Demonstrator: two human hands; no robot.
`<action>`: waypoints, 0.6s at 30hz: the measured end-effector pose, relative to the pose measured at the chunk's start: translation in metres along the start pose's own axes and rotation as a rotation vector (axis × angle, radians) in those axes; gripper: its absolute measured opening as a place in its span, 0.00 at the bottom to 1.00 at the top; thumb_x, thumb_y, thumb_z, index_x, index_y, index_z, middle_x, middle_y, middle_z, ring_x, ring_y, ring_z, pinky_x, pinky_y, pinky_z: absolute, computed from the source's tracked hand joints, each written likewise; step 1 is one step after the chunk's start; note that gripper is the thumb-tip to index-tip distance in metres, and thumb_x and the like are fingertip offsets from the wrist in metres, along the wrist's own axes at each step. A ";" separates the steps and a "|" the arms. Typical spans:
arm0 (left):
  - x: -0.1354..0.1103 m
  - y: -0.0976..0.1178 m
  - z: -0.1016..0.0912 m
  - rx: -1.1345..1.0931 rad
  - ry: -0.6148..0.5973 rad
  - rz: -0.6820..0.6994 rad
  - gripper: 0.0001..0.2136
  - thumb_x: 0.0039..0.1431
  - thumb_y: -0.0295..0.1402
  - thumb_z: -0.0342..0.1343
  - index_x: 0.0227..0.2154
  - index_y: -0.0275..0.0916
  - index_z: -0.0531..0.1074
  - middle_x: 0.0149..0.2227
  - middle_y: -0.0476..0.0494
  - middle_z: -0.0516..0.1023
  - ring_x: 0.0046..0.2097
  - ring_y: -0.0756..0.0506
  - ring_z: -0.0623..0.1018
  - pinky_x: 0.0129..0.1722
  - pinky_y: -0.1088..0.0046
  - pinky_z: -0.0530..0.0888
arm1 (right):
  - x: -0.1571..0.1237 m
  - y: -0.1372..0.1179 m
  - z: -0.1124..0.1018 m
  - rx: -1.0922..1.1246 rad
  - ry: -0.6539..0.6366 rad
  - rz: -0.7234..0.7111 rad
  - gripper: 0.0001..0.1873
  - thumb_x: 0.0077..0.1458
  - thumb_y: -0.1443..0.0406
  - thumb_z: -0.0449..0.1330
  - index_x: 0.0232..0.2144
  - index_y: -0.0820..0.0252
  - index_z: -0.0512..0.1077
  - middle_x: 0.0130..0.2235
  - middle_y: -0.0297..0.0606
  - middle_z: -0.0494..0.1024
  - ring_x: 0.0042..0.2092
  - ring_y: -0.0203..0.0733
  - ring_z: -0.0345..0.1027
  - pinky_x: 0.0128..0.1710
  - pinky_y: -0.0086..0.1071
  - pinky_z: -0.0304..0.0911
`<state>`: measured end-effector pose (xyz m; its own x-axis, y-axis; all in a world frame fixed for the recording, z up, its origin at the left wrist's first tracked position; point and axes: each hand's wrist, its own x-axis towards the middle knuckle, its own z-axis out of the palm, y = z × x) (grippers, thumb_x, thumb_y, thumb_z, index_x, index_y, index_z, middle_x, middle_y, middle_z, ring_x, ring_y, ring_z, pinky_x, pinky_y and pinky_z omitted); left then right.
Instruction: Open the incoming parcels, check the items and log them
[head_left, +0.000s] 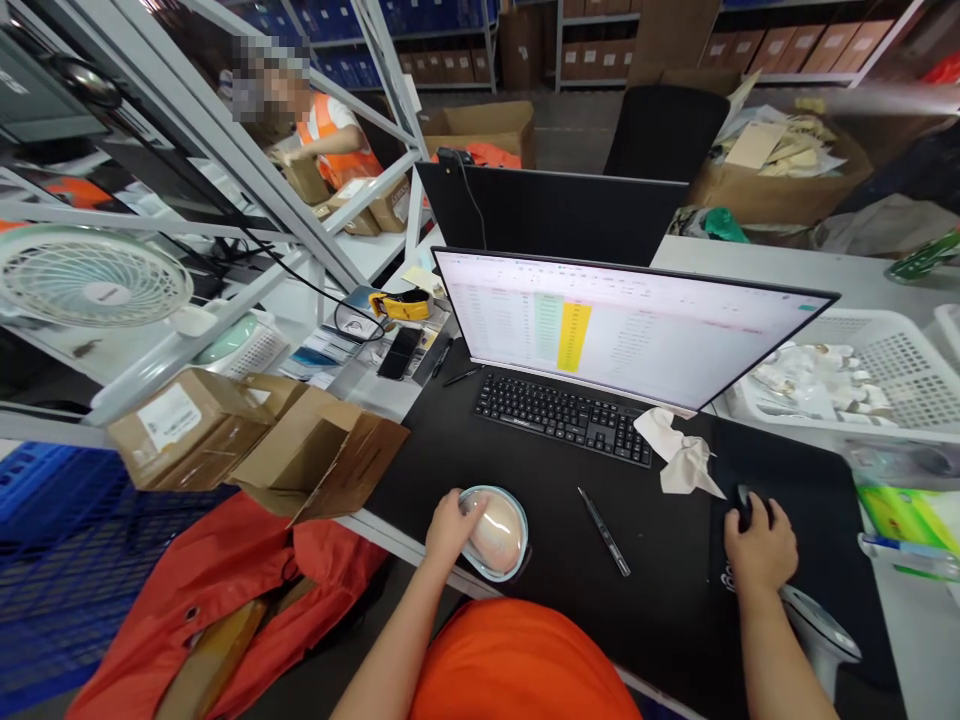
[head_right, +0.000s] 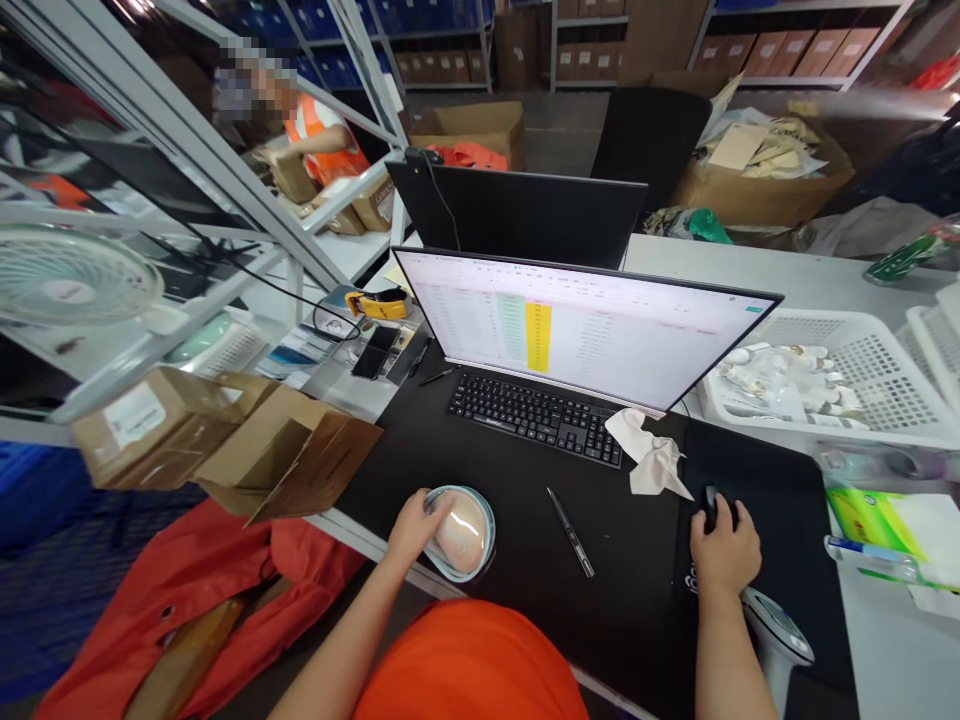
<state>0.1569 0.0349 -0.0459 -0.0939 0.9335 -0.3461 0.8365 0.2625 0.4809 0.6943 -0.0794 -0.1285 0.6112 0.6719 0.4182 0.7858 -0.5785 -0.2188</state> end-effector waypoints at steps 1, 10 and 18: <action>0.000 -0.004 0.000 -0.046 -0.004 0.011 0.23 0.58 0.51 0.54 0.43 0.34 0.73 0.42 0.33 0.78 0.47 0.35 0.77 0.47 0.61 0.71 | 0.000 0.001 0.001 0.003 0.002 -0.009 0.26 0.57 0.58 0.58 0.56 0.59 0.72 0.59 0.51 0.67 0.49 0.59 0.68 0.43 0.46 0.64; -0.007 -0.012 0.009 -0.117 0.062 0.056 0.23 0.57 0.48 0.56 0.46 0.33 0.71 0.44 0.33 0.77 0.48 0.36 0.77 0.50 0.59 0.71 | -0.004 0.004 0.006 0.011 0.005 -0.017 0.25 0.57 0.57 0.59 0.56 0.55 0.72 0.59 0.47 0.68 0.49 0.59 0.68 0.41 0.46 0.63; -0.010 -0.013 0.008 -0.124 0.075 0.065 0.20 0.57 0.46 0.56 0.44 0.34 0.71 0.42 0.35 0.76 0.47 0.38 0.76 0.49 0.60 0.71 | -0.004 -0.001 0.002 0.015 -0.043 0.035 0.24 0.58 0.55 0.57 0.56 0.53 0.73 0.59 0.48 0.68 0.50 0.58 0.66 0.42 0.46 0.61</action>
<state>0.1518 0.0205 -0.0553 -0.0861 0.9638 -0.2523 0.7693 0.2253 0.5979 0.6915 -0.0808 -0.1322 0.6414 0.6710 0.3721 0.7652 -0.5950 -0.2461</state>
